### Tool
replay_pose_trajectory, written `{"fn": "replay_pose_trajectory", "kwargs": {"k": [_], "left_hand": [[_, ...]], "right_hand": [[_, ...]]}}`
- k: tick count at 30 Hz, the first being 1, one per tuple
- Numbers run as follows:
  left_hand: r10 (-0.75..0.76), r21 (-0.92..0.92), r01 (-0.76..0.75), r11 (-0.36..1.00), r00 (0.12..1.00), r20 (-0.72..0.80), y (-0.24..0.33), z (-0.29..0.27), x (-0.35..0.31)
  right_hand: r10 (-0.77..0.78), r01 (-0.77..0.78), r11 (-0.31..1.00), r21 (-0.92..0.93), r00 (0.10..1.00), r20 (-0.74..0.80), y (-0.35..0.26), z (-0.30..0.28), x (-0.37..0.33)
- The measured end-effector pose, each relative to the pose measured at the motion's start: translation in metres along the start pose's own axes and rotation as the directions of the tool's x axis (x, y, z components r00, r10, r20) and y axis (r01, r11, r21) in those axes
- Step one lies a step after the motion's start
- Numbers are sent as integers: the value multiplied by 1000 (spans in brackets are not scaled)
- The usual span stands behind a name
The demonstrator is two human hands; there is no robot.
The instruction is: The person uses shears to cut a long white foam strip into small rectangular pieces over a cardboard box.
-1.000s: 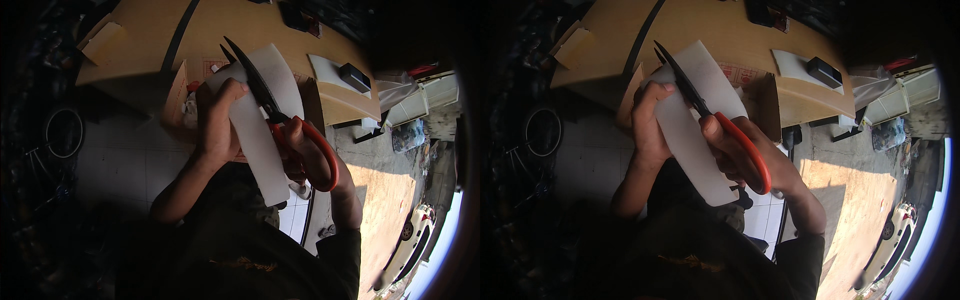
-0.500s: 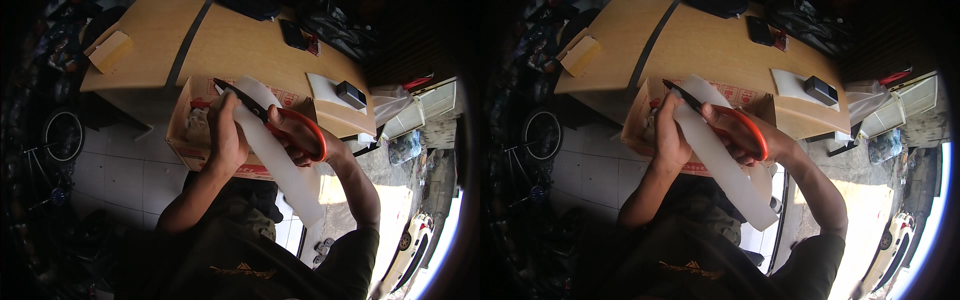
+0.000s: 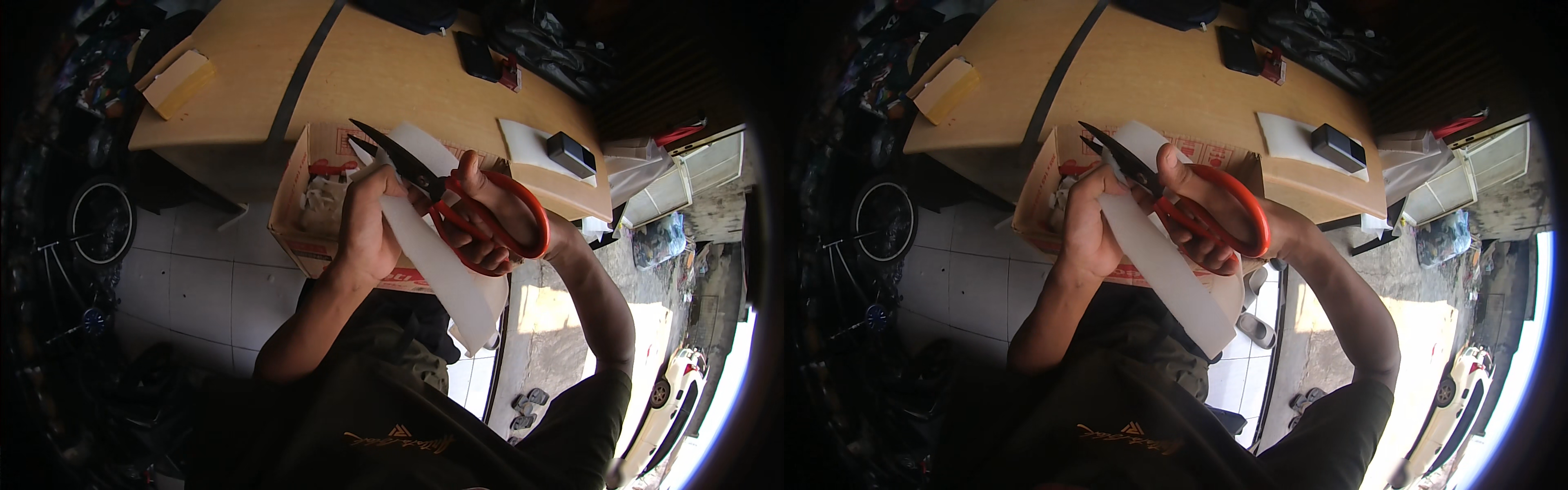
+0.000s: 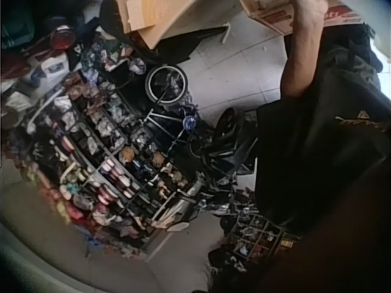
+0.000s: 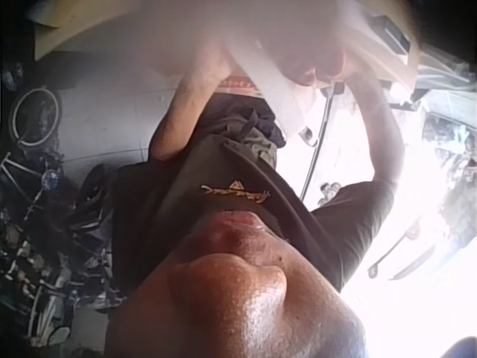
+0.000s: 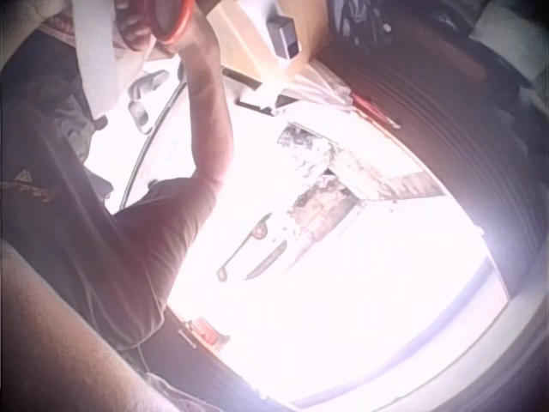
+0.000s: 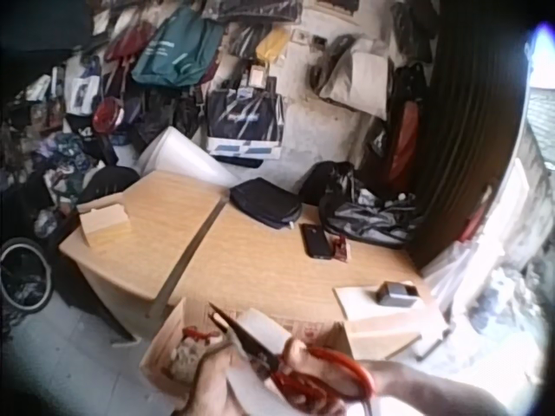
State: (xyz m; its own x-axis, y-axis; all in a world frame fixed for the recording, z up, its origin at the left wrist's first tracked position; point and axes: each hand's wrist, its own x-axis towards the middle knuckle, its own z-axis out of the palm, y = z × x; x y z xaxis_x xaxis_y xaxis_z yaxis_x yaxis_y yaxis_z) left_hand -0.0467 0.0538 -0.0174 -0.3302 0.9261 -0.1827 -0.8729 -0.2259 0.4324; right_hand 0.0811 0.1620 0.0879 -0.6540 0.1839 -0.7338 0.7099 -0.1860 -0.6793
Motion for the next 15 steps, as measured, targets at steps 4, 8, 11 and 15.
{"fn": "replay_pose_trajectory", "kwargs": {"k": [4, 8, 11, 15], "left_hand": [[-57, -13, 57, 998, 998, 14, 0, -5, 1], [-24, -36, 23, 999, 999, -45, -1, 4, 1], [6, -10, -7, 1000, 998, -62, -1, 1, 4], [33, -18, -36, 999, 988, -153, 1, 9, 1]], "right_hand": [[27, -27, 1000, -2, 999, -23, -2, -1, 5], [49, -53, 997, -61, 997, -68, 1, -4, 10], [25, -26, 999, -29, 1000, -17, 5, -6, 19], [-42, 26, 987, 159, 995, 95, 13, -14, 30]]}}
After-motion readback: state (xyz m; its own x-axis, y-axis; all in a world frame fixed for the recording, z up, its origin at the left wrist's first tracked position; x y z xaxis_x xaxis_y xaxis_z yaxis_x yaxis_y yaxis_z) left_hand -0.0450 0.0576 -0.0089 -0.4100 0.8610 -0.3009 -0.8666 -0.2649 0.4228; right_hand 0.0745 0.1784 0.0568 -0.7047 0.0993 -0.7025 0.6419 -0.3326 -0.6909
